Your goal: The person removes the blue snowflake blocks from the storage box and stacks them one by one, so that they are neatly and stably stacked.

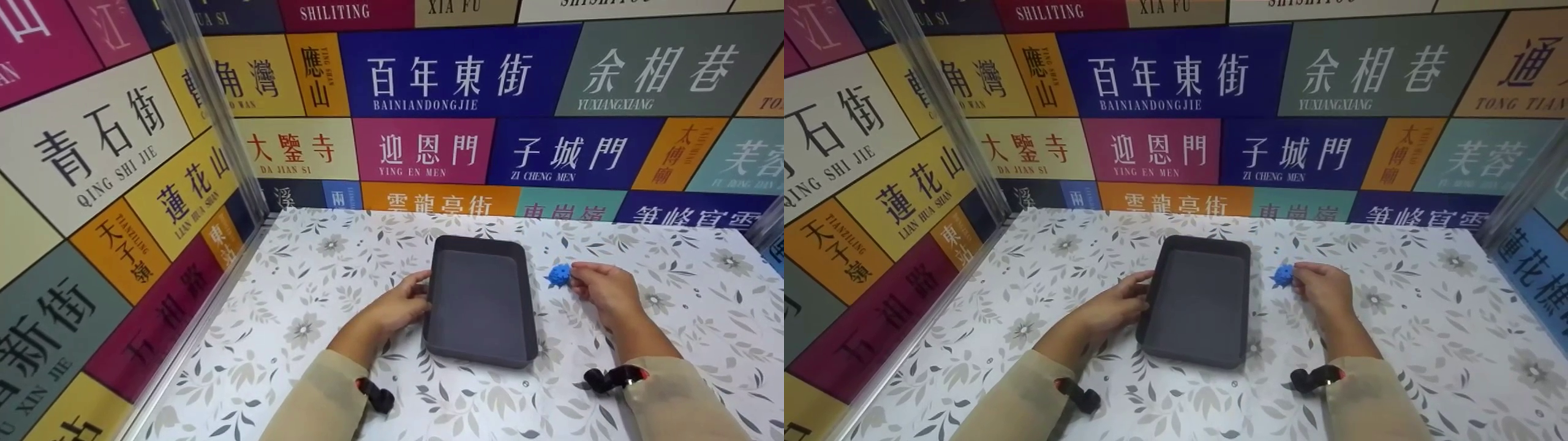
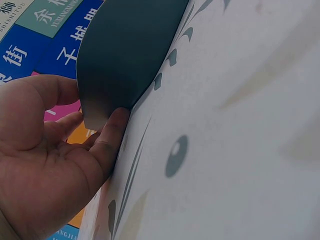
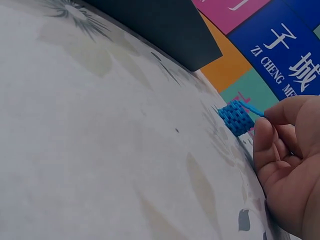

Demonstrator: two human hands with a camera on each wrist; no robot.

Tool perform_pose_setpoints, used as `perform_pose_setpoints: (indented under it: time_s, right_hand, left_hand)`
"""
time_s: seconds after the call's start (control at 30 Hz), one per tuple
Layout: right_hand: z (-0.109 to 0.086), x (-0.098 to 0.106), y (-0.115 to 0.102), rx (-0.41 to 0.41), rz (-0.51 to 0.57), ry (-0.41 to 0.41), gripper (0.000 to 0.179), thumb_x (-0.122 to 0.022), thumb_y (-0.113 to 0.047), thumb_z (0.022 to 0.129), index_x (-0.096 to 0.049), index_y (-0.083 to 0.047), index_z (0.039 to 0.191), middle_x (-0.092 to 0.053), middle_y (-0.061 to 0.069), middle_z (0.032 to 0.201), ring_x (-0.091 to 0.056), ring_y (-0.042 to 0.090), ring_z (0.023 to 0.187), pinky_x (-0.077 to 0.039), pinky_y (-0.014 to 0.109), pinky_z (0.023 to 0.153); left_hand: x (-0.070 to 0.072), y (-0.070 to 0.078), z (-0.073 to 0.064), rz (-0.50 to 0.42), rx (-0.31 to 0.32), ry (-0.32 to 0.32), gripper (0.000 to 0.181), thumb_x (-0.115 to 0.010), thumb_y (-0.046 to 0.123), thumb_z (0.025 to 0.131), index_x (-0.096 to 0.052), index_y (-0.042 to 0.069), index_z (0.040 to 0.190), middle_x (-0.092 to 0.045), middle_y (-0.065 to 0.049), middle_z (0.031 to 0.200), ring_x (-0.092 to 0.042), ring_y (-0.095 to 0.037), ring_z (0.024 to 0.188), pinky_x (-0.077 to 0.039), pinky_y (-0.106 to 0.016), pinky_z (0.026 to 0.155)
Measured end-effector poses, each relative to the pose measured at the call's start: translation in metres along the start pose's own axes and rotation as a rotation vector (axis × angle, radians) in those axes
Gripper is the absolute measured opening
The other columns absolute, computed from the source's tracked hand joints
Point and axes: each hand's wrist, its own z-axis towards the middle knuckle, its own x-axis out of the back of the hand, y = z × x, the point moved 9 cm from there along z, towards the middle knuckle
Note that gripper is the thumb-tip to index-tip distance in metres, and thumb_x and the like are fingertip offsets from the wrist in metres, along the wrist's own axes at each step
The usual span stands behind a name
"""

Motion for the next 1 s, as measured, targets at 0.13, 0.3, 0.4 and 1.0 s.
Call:
perform_pose_setpoints:
  time_s: [0.13, 0.3, 0.4, 1.0]
  right_hand:
    - [0.0003, -0.0005, -0.0009, 0.02, -0.069, 0.02, 0.019, -0.072, -0.017, 0.101, -0.076, -0.009, 0.118, -0.076, -0.009, 0.081, -0.068, 0.006, 0.073, -0.06, 0.021, 0.066]
    - [-0.0004, -0.0002, -0.001, 0.025, -0.158, 0.047, 0.035, -0.069, -0.022, 0.102, -0.069, -0.003, 0.131, -0.075, -0.012, 0.082, -0.068, 0.005, 0.076, -0.06, 0.021, 0.069]
    - [0.0002, 0.0003, -0.0001, 0.013, -0.169, 0.054, 0.039, -0.069, -0.023, 0.103, -0.066, -0.002, 0.135, -0.074, -0.012, 0.083, -0.068, 0.005, 0.077, -0.061, 0.021, 0.07]
    - [-0.004, 0.0001, -0.0015, -0.012, -0.116, 0.063, 0.042, -0.067, -0.024, 0.104, -0.063, -0.002, 0.14, -0.073, -0.01, 0.087, -0.066, 0.007, 0.079, -0.06, 0.021, 0.071]
  left_hand:
    - [-0.0008, 0.0002, -0.0011, -0.024, -0.004, -0.009, 0.076, -0.06, 0.003, 0.092, -0.042, 0.017, 0.164, -0.054, -0.017, 0.157, -0.062, -0.027, 0.134, -0.056, -0.039, 0.109]
    - [-0.0012, -0.0002, -0.0011, -0.041, -0.008, -0.01, 0.076, -0.059, 0.001, 0.091, -0.041, 0.015, 0.164, -0.055, -0.017, 0.154, -0.063, -0.025, 0.129, -0.058, -0.037, 0.105]
    - [-0.001, -0.0004, -0.0004, -0.04, -0.01, -0.007, 0.076, -0.06, 0.001, 0.091, -0.042, 0.015, 0.164, -0.055, -0.017, 0.153, -0.064, -0.024, 0.127, -0.058, -0.037, 0.105]
    - [-0.0012, 0.0005, -0.001, 0.008, 0.01, -0.002, 0.079, -0.063, 0.004, 0.09, -0.041, 0.017, 0.165, -0.052, -0.017, 0.158, -0.06, -0.028, 0.137, -0.056, -0.04, 0.11]
